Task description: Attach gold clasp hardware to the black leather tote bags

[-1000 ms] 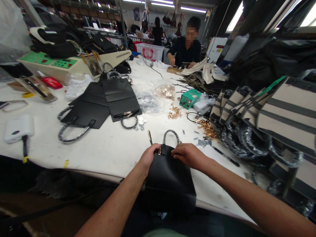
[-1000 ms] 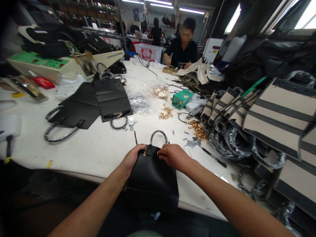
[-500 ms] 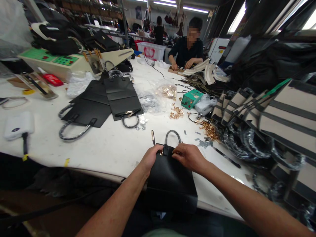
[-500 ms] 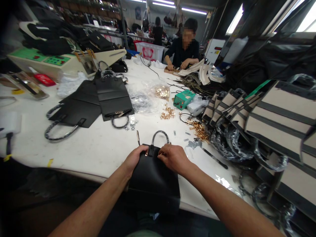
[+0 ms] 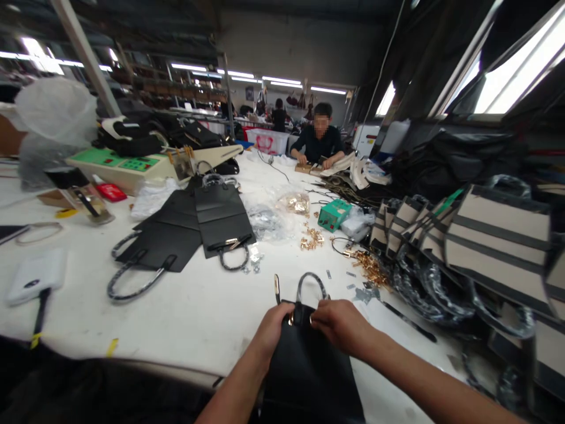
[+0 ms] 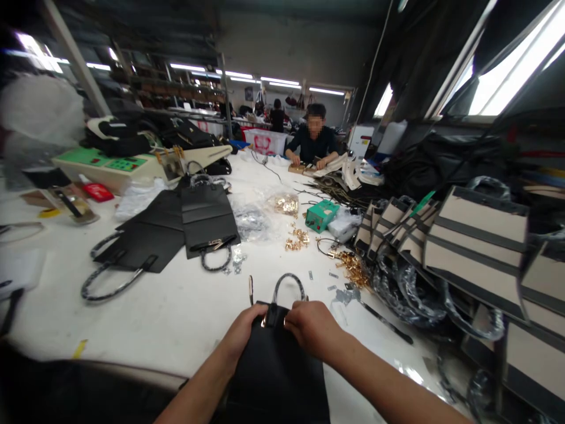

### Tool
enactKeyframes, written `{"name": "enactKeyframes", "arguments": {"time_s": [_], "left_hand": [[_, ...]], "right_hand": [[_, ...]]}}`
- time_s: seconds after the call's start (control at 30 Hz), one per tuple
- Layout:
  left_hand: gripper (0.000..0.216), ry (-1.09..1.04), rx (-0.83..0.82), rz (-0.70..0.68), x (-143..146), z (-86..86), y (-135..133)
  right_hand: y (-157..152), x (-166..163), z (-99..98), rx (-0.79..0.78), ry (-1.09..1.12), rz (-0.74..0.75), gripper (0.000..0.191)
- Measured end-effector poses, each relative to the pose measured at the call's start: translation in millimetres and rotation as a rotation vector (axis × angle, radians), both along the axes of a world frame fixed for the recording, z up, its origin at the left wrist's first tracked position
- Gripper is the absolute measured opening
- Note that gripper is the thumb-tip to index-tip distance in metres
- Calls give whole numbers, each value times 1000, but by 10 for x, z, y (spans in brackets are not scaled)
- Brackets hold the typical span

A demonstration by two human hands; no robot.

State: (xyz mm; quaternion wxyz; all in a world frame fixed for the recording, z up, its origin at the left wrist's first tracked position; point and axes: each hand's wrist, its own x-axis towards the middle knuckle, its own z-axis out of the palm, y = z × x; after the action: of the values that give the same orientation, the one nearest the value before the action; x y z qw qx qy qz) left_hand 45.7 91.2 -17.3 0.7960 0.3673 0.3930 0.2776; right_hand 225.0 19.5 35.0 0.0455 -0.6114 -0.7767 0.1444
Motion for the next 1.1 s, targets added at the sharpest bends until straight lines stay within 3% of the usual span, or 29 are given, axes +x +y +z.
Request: {"name": "enactKeyframes", "arguments": {"time_s": [0.27,0.5,0.63,0.83,1.1], "left_hand": [[23,-8,9,-38,-4,-140,98],[28,19,207,-37,-54,-72,90],[34,110,375,-51,-71,-30,28],[36,106,308,-52,-59,-14,-21],[49,36,185,-59,-12,-264,70]], "right_hand": [[37,-253,-91,27,-258,-52,15],[-77,-159,-151,124,41,-236,10],[-95,-134,-209,111,99,-247,10],[-113,-80,-143,90,76,-150,12],[-77,-100,-239,115,22,-152,13]]}}
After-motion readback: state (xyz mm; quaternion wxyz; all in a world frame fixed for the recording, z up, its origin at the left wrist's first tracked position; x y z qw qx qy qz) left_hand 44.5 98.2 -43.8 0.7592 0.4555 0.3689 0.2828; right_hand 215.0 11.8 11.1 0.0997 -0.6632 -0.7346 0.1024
